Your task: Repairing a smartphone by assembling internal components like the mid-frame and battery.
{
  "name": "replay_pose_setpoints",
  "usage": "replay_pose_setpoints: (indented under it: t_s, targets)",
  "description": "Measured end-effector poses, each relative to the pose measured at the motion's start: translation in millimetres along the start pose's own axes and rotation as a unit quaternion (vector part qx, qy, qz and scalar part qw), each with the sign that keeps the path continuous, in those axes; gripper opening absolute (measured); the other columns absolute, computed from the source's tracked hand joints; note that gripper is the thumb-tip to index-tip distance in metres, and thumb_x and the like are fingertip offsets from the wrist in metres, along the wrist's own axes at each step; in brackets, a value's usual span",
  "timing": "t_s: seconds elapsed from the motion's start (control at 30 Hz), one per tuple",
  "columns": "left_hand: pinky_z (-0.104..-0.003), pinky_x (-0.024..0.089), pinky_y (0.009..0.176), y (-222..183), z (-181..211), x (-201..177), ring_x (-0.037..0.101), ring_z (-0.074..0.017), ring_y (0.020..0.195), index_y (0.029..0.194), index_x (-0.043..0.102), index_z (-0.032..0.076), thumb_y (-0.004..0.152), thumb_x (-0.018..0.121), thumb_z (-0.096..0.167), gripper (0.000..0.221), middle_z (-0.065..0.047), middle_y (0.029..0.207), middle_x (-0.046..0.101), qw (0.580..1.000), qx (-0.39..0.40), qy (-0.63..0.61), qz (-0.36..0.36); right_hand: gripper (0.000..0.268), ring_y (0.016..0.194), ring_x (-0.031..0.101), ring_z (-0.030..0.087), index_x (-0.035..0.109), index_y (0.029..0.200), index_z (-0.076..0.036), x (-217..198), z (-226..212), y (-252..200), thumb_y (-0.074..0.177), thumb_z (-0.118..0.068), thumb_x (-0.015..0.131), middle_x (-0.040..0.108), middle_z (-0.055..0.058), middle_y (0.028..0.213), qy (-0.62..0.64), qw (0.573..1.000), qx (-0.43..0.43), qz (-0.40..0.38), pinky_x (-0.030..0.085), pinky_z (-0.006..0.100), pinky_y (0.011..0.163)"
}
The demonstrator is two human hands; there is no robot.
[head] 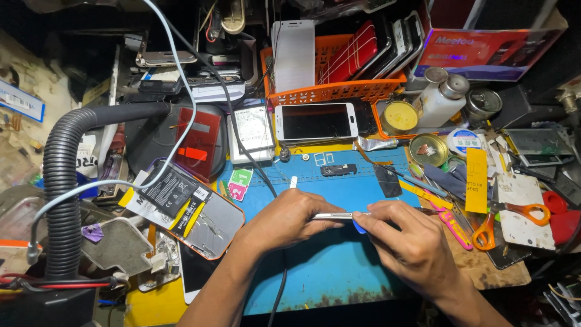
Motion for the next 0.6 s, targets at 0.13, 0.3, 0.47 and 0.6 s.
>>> replay_pose_setpoints:
  t_s: [0.13, 0.3, 0.47, 0.6]
  targets:
    - [-0.036, 0.053, 0.073, 1, 2, 0, 0.074, -0.0274, 0.085, 0.118, 0.075, 0.016, 0.098, 0.061, 0.028, 0.027, -0.007, 0.102, 0.079, 1.000, -0.007, 0.006, 0.005, 0.026, 0.090, 0.071, 0.026, 0.072, 0.115, -0.009, 4, 4, 4, 0.089, -0.002, 0.070, 0.068, 0.009, 0.096, 0.011, 1.000, 0.025, 0.012, 0.057, 0.037, 0.078]
    - [-0.036, 0.053, 0.075, 1, 2, 0, 0.075, -0.0262, 0.089, 0.120, 0.074, 0.015, 0.097, 0.062, 0.026, 0.028, -0.008, 0.107, 0.079, 1.000, -0.010, -0.006, 0.000, 0.029, 0.081, 0.067, 0.020, 0.074, 0.114, -0.020, 0, 11, 2, 0.086, -0.011, 0.072, 0.066, 0.003, 0.096, 0.004, 0.998, 0.054, -0.038, 0.049, 0.034, 0.064]
    - [-0.035, 0.053, 0.077, 1, 3, -1, 0.075, -0.0271, 0.091, 0.122, 0.073, 0.016, 0.098, 0.060, 0.029, 0.030, -0.008, 0.108, 0.079, 1.000, -0.011, 0.003, -0.005, 0.018, 0.086, 0.069, 0.027, 0.072, 0.111, -0.006, -1, 1, 5, 0.094, -0.010, 0.068, 0.066, 0.009, 0.095, 0.009, 1.000, 0.004, -0.002, 0.055, 0.035, 0.074]
    - [-0.035, 0.053, 0.074, 2, 1, 0, 0.075, -0.0256, 0.088, 0.117, 0.075, 0.014, 0.097, 0.063, 0.027, 0.026, -0.007, 0.104, 0.079, 1.000, -0.002, -0.003, 0.005, 0.023, 0.084, 0.069, 0.026, 0.072, 0.110, -0.007, 8, 3, 5, 0.088, -0.001, 0.072, 0.067, 0.010, 0.092, 0.033, 0.999, 0.017, 0.032, 0.056, 0.035, 0.072]
Point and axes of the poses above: each hand's wrist, its own y-axis towards the middle knuckle, its own x-axis out of the palm, z = x × y, the point moved 2 cm from there along y, towards the middle knuckle
